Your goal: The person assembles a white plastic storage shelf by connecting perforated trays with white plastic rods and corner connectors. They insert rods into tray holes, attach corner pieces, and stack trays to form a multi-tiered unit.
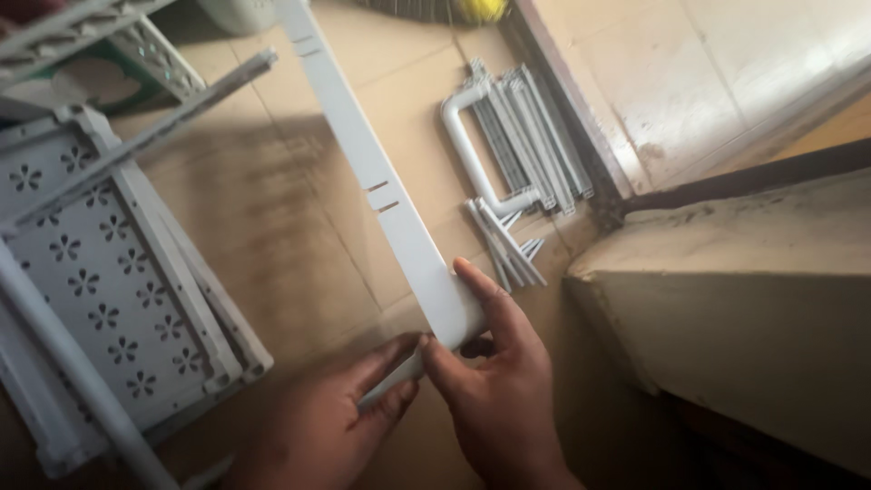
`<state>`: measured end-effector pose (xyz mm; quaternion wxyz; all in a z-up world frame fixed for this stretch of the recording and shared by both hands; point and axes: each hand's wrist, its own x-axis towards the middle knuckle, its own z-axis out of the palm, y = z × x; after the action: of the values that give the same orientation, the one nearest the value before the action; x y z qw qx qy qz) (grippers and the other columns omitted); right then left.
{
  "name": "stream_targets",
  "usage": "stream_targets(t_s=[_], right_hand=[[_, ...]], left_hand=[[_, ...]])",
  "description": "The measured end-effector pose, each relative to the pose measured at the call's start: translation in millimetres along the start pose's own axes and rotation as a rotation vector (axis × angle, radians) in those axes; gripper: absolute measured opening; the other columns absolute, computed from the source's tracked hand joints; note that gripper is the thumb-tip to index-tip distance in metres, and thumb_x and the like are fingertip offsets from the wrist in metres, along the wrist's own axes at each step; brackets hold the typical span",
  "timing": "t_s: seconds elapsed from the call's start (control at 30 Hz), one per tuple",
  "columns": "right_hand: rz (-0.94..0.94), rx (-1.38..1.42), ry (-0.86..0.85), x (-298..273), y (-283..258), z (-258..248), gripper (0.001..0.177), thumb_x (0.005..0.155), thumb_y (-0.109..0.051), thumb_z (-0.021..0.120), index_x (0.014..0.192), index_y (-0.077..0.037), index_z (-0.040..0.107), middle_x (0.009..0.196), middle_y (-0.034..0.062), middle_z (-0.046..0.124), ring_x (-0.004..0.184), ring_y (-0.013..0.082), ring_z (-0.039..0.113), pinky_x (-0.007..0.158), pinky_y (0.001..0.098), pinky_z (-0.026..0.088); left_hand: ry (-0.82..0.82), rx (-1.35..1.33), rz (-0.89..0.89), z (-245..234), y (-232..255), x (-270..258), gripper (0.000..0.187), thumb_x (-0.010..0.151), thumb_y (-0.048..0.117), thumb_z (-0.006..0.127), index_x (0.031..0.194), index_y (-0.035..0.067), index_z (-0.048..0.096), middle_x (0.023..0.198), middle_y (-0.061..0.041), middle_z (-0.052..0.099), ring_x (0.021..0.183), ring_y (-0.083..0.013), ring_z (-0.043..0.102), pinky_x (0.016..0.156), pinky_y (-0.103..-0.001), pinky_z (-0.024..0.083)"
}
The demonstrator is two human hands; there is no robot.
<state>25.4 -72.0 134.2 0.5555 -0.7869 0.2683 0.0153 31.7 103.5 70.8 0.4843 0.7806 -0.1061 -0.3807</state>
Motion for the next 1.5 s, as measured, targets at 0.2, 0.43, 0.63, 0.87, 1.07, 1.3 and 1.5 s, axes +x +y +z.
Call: stream_targets(t_s=[0.2,0.43,0.63,0.87,1.07,1.3,1.5], right_hand=[[-0.112,-0.179,-0.005,-2,8,-3,0.073,0.074,-0.016,0.082,0.143,-0.009,0.058,0.114,0.0071,0.071,0.093,0.0139,0.069,0.077,0.0291,0.056],[-0.114,-0.155,-0.065,2,3,-9,0.061,0.081,-0.025,0.081,0.137,-0.007,0.062,0.111,0.0067,0.075,0.093,0.0148,0.071,0.078,0.0298,0.057],[0.05,0.25,-0.125,8,6,-10,0.05,0.087,-0.016,0.071,0.133,-0.001,0.063,0.116,0.0107,0.075,0.102,0.0156,0.071,0.086,0.03,0.057],[0.14,0.497,-0.142,8,15,-14,0.041,0.097,-0.017,0.062,0.128,0.008,0.069,0.11,0.0138,0.078,0.103,0.0168,0.069,0.091,0.0296,0.053],[0.178,0.413,-0.077,7,13,-14,0.042,0.1,-0.023,0.054,0.123,0.006,0.073,0.104,0.0121,0.079,0.099,0.0149,0.07,0.089,0.0279,0.054],[0.242,0.356,0.038,5,5,-12,0.041,0.1,-0.026,0.049,0.121,0.0,0.074,0.092,0.0087,0.075,0.082,0.0138,0.066,0.071,0.0279,0.053],[0.273,0.504,0.071,4,15,-16,0.043,0.111,-0.026,0.047,0.131,0.005,0.068,0.096,0.0141,0.07,0.082,0.0167,0.06,0.07,0.0301,0.048]], left_hand=[[-0.077,0.072,-0.137,-4,-11,0,0.057,0.101,0.051,0.058,0.154,0.03,0.06,0.139,-0.005,0.073,0.132,-0.0209,0.066,0.105,-0.036,0.048],[-0.038,0.06,0.16,-16,-10,0,0.057,0.106,0.045,0.056,0.158,0.021,0.055,0.151,-0.01,0.062,0.141,-0.0271,0.052,0.109,-0.041,0.039],[-0.123,0.007,0.2,-18,-8,5,0.059,0.105,0.045,0.054,0.157,0.017,0.053,0.148,-0.012,0.062,0.137,-0.0262,0.052,0.11,-0.039,0.042],[-0.234,0.106,0.178,-26,3,9,0.056,0.106,0.049,0.051,0.15,0.015,0.058,0.14,-0.013,0.069,0.131,-0.0265,0.06,0.106,-0.039,0.044],[-0.339,0.224,0.029,-33,37,9,0.053,0.105,0.052,0.046,0.143,0.018,0.061,0.127,-0.012,0.074,0.124,-0.0263,0.067,0.103,-0.041,0.046],[-0.205,0.362,-0.007,-30,40,5,0.051,0.104,0.057,0.051,0.148,0.034,0.064,0.134,-0.008,0.073,0.127,-0.0277,0.065,0.104,-0.04,0.047],[-0.084,0.145,0.136,-19,30,6,0.055,0.104,0.054,0.051,0.154,0.031,0.058,0.141,-0.007,0.069,0.127,-0.0262,0.066,0.099,-0.037,0.05]])
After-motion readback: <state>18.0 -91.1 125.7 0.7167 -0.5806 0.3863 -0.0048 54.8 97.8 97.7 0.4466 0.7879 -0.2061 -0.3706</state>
